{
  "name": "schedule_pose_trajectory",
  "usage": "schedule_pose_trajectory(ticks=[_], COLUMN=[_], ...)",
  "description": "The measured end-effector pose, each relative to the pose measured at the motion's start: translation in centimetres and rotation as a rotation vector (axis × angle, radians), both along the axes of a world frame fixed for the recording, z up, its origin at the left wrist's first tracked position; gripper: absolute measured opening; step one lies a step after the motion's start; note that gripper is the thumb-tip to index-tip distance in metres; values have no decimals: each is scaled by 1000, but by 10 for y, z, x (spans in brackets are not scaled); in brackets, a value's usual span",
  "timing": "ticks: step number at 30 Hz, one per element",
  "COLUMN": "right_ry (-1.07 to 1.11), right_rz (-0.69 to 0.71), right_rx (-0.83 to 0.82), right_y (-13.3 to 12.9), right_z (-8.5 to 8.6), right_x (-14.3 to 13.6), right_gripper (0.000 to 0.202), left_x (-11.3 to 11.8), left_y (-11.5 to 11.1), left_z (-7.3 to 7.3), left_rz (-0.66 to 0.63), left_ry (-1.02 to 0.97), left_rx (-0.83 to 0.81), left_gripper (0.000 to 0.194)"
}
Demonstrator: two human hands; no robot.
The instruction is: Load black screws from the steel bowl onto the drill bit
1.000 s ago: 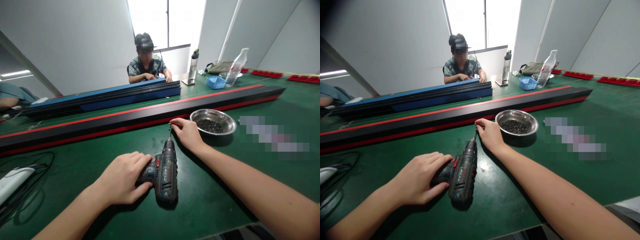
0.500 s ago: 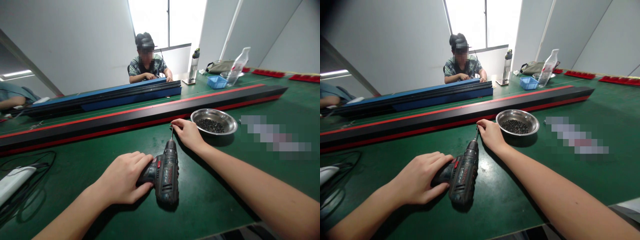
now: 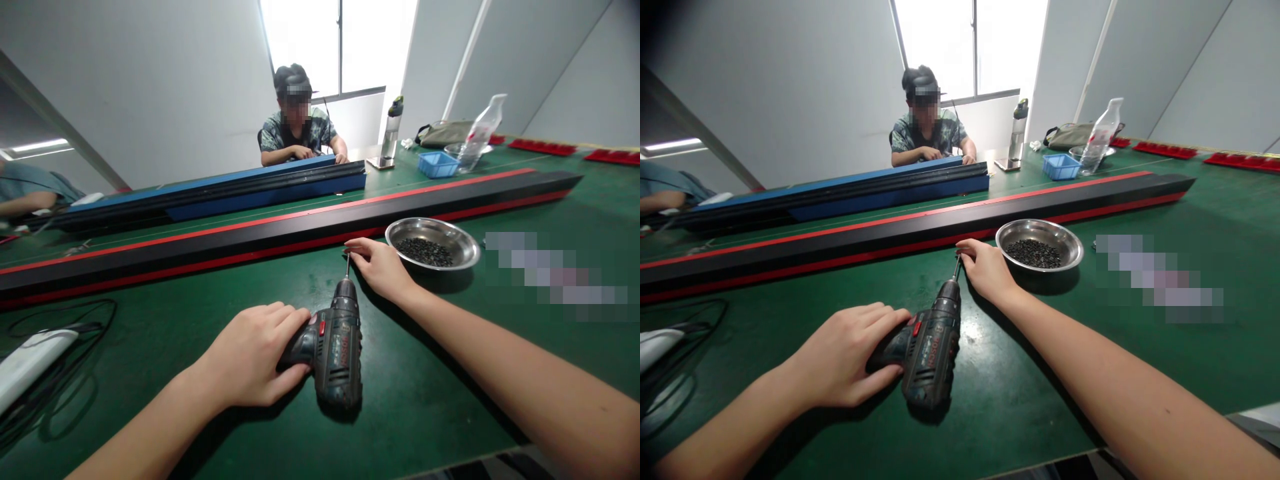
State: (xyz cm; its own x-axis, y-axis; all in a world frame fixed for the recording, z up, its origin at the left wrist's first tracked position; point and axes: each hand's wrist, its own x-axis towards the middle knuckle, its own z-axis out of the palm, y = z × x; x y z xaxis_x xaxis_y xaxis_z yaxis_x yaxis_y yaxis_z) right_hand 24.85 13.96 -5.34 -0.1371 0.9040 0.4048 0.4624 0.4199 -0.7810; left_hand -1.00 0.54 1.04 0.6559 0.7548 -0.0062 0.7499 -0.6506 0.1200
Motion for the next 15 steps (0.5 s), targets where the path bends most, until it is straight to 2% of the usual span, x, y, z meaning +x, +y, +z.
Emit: schedule_pose_trajectory(ticks=[11,15], right_ry=[33,-22], right_rz=[34,-13], right_rx=[-41,-23], right_y=[-4,-4], right_z=[4,3], right_x=[-1,-1], right_gripper=[31,31], left_x=[0,0], left_y=[0,0], left_z=[0,0], left_rz=[0,-1], left_ry=[12,1], left_rx=[0,17], left_gripper=[47,46])
